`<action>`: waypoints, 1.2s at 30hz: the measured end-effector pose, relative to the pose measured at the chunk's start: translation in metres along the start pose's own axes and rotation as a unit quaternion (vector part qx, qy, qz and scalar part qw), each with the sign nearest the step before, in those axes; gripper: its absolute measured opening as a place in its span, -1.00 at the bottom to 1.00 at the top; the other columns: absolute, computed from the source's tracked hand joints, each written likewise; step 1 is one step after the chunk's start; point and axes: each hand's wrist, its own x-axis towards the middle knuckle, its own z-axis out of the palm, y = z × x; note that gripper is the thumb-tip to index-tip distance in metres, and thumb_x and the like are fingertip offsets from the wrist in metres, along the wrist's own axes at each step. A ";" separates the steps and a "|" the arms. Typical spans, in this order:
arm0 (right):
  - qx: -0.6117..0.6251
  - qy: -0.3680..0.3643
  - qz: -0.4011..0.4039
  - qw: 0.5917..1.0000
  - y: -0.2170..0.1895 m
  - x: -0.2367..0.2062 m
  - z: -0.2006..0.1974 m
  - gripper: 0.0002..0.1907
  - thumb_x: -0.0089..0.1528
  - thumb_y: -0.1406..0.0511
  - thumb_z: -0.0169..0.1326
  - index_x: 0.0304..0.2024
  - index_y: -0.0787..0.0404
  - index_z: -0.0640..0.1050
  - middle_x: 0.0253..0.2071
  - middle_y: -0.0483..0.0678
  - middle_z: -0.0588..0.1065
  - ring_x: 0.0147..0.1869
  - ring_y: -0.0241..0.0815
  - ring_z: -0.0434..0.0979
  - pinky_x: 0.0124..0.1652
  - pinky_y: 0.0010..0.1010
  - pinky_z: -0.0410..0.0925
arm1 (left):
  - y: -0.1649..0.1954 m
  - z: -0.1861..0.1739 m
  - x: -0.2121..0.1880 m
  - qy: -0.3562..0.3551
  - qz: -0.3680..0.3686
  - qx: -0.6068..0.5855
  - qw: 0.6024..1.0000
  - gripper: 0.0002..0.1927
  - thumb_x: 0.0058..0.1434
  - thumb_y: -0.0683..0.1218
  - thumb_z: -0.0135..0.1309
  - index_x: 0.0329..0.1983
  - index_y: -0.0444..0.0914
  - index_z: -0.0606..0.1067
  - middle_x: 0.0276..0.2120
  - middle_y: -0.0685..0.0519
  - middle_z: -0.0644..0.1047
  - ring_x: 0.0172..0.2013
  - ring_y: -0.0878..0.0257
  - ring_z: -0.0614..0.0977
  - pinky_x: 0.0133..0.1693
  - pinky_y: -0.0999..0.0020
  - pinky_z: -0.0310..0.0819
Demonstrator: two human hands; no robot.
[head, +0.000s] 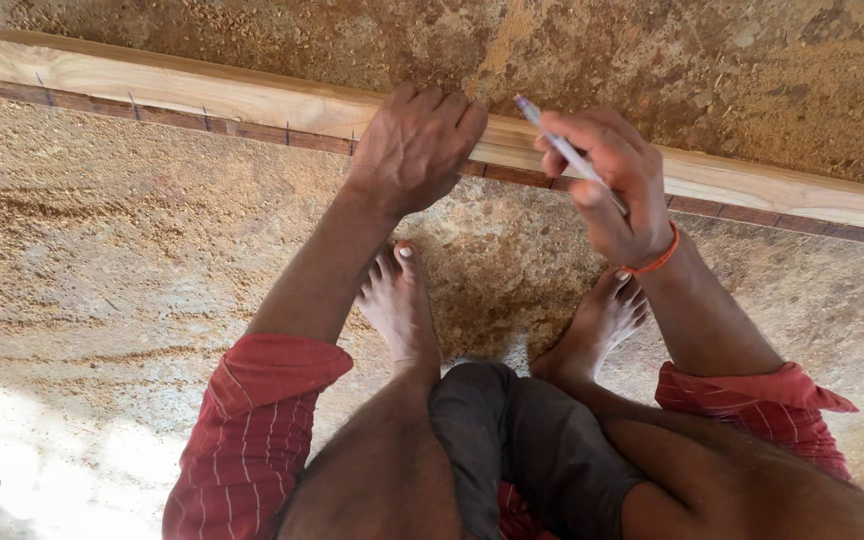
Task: The person sits on the floor and uses a pencil to mark measurement lines along long wooden strips, repositioning the strips and aligning them against a darker board while marking successive points along their length.
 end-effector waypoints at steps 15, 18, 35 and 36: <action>-0.034 -0.019 0.066 0.997 -0.019 0.018 0.003 -0.91 0.30 0.50 0.29 -0.15 0.30 0.65 -0.25 0.04 0.63 -0.30 -0.25 0.67 -0.32 -0.53 0.48 | 0.004 -0.022 -0.001 0.046 0.001 -0.021 0.999 -0.82 0.13 -0.18 0.17 -0.20 -0.25 0.50 -0.33 -0.01 0.60 -0.32 0.17 0.63 -0.29 0.21 0.45; -0.053 -0.026 0.061 0.996 -0.020 0.020 0.004 -0.90 0.31 0.49 0.28 -0.14 0.29 0.65 -0.23 0.05 0.63 -0.28 -0.23 0.68 -0.30 -0.53 0.49 | 0.003 -0.021 -0.001 0.035 0.000 -0.022 0.999 -0.84 0.17 -0.19 0.18 -0.19 -0.25 0.50 -0.33 -0.03 0.60 -0.32 0.16 0.63 -0.29 0.21 0.44; -0.081 -0.041 0.041 0.995 -0.012 0.016 0.006 -0.90 0.31 0.48 0.27 -0.13 0.28 0.66 -0.27 0.04 0.64 -0.27 -0.24 0.67 -0.34 -0.54 0.47 | 0.003 -0.015 -0.003 0.049 0.002 -0.003 0.999 -0.86 0.18 -0.18 0.18 -0.20 -0.26 0.52 -0.33 -0.03 0.62 -0.33 0.19 0.64 -0.30 0.24 0.47; -0.085 -0.039 0.038 0.995 -0.012 0.016 0.006 -0.91 0.31 0.48 0.27 -0.13 0.28 0.65 -0.26 0.04 0.64 -0.26 -0.24 0.67 -0.35 -0.55 0.48 | 0.004 -0.015 -0.002 0.051 0.003 -0.002 0.999 -0.86 0.18 -0.18 0.18 -0.20 -0.26 0.51 -0.33 -0.03 0.62 -0.33 0.19 0.64 -0.30 0.24 0.46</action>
